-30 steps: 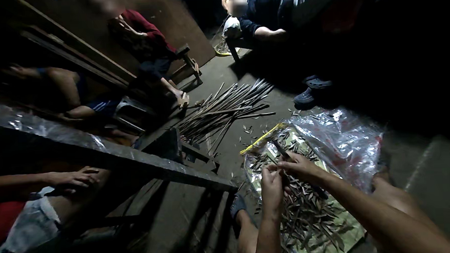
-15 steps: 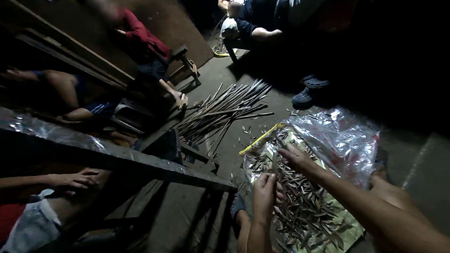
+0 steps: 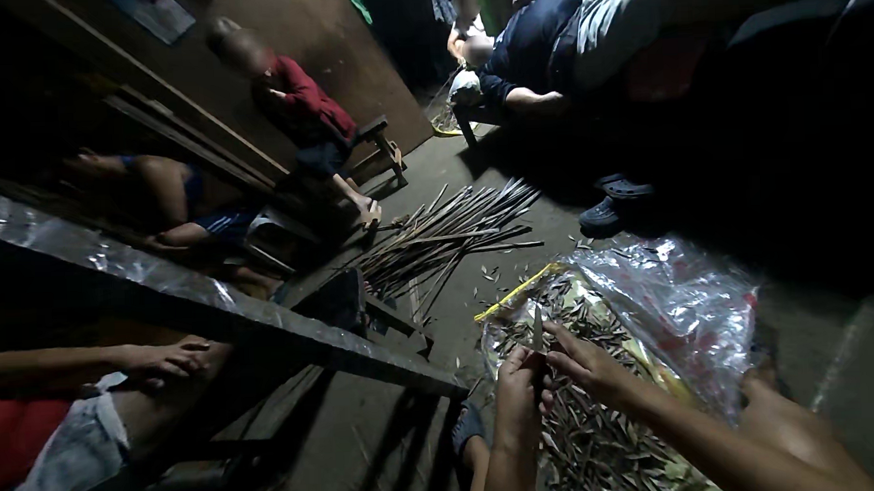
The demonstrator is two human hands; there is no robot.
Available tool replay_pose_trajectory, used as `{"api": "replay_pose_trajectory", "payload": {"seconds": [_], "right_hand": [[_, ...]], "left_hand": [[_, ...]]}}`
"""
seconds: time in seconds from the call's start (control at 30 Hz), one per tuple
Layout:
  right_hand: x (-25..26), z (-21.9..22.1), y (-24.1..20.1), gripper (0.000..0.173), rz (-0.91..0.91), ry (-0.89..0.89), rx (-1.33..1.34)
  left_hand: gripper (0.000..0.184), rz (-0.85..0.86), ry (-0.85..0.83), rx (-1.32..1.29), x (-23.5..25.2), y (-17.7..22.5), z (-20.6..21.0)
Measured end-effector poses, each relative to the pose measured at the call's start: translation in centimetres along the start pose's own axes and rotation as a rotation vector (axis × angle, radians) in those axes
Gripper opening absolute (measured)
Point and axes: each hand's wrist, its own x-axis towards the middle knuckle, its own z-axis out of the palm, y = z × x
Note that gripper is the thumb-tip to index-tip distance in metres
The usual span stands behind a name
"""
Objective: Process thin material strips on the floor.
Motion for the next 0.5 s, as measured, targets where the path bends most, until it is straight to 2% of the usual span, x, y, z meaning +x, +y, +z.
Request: {"api": "replay_pose_trajectory", "payload": {"seconds": [0.1, 0.2, 0.33, 0.5], "right_hand": [[-0.2, 0.0, -0.2, 0.065, -0.007, 0.046, -0.052], [0.1, 0.3, 0.5, 0.072, 0.011, 0.066, 0.062], [0.1, -0.4, -0.3, 0.075, 0.040, -0.054, 0.297], [0.1, -1.1, -1.0, 0.068, 0.044, -0.135, 0.258]], "left_hand": [[0.020, -0.002, 0.017, -0.032, -0.2, -0.1, 0.1], [0.021, 0.006, 0.035, -0.047, -0.3, -0.4, 0.0], [0.022, 0.002, 0.005, -0.033, -0.5, 0.0, -0.6], [0.023, -0.018, -0.017, -0.038, -0.6, 1.4, -1.7]]}}
